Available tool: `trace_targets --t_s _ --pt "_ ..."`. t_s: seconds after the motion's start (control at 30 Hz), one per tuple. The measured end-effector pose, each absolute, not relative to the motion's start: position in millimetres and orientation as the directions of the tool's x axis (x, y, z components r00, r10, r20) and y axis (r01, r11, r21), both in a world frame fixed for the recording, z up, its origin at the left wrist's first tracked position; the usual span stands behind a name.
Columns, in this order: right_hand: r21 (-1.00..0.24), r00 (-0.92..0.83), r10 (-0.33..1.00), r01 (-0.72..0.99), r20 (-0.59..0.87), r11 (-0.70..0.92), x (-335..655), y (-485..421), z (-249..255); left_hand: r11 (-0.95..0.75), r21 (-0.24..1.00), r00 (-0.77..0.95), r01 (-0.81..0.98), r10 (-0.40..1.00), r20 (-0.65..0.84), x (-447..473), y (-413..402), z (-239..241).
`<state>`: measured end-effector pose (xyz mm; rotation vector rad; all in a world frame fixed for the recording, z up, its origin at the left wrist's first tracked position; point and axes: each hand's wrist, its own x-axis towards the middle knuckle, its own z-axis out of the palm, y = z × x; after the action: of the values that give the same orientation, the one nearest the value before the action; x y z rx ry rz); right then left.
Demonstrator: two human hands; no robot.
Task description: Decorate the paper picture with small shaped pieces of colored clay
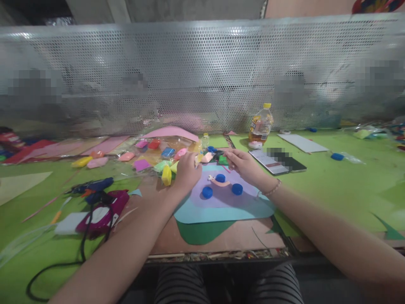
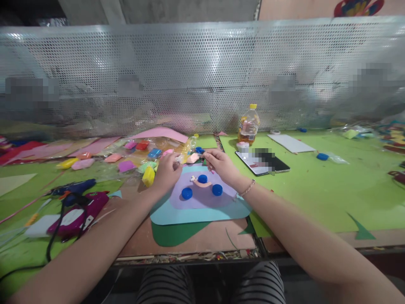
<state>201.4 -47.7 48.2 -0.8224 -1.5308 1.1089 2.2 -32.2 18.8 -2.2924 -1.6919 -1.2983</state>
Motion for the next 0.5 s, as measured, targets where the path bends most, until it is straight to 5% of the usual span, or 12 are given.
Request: trace_targets --t_s 0.3,0.5 --pt "-0.949 -0.249 0.919 -0.003 0.306 0.315 202.5 -45.0 44.9 -0.312 0.257 0.096 0.915 0.786 0.611 -9.1 -17.9 13.2" --pt "-0.961 -0.184 0.943 -0.067 0.277 0.269 201.7 -39.3 40.5 -0.125 0.184 0.055 0.975 0.936 0.349 -8.0 -25.9 13.3"
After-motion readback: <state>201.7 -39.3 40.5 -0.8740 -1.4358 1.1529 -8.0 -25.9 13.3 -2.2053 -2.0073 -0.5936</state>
